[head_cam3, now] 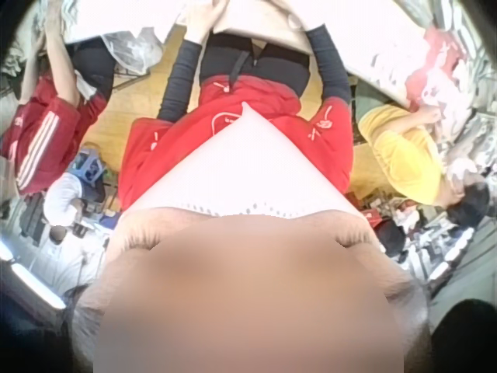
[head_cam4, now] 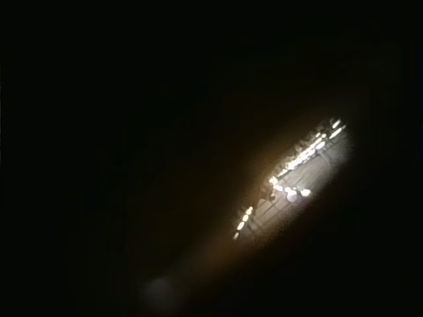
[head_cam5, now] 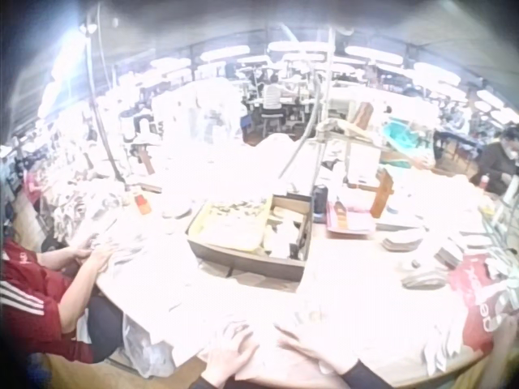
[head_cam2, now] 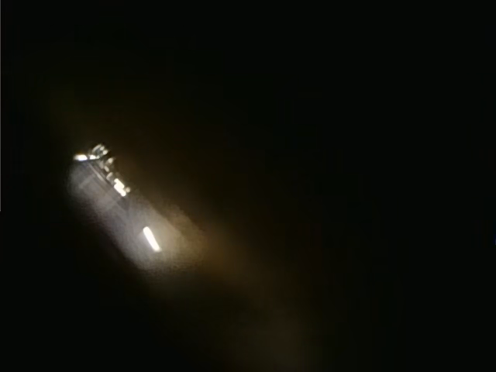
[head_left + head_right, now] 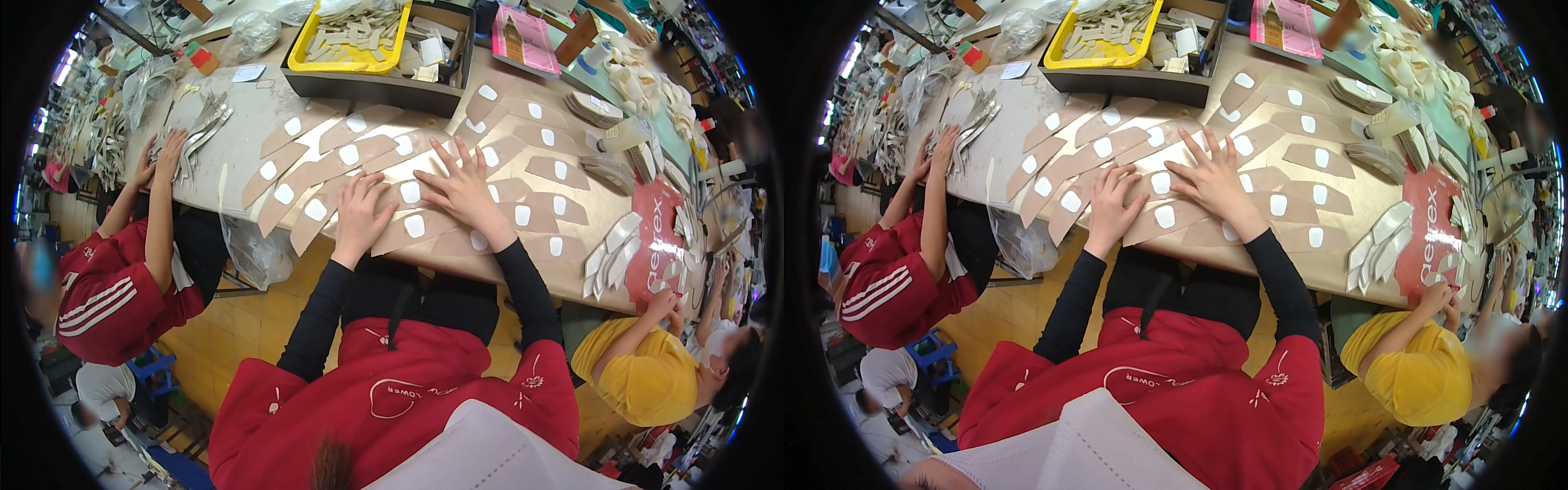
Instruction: The person applies glue from a squeeze bottle onto small white patches on brown cardboard pieces laid out on a table. They then press the glued areas with their fingers and arrange the pieces into neat rows.
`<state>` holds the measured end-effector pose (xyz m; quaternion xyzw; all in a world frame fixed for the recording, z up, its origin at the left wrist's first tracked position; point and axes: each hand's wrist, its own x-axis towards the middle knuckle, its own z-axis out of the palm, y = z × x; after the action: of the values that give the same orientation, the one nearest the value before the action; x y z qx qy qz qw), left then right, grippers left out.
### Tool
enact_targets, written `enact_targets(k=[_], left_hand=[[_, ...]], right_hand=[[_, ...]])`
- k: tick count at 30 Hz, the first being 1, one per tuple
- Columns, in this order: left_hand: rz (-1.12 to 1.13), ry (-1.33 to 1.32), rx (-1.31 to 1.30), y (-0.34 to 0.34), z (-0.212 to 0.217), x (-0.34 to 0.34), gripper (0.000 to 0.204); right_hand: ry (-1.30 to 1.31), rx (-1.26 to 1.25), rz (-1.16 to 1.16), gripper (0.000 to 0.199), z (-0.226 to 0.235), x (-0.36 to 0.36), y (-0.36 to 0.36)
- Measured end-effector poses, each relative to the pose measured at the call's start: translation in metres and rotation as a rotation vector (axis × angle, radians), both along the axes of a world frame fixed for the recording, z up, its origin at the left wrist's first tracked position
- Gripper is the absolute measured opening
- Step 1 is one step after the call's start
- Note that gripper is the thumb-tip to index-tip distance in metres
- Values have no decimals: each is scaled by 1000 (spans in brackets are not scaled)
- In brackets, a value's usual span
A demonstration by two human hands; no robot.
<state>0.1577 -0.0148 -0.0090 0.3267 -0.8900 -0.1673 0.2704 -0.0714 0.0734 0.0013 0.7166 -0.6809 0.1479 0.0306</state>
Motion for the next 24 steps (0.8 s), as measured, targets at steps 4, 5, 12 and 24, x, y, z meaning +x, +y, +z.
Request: enact_targets(k=[4,5,12,24], left_hand=[[-14,12,74,-3,0,1,32],[-20,15,79,-3,0,1,32],[-77,227,257,0,-7,9,28],[160,778,473,6,-26,22,28]], right_hand=[[15,35,0,46,2,-6,4],[14,44,-4,45,2,-9,5],[41,15,-49,44,-1,-10,-1],[-29,28,-27,45,0,-9,2]])
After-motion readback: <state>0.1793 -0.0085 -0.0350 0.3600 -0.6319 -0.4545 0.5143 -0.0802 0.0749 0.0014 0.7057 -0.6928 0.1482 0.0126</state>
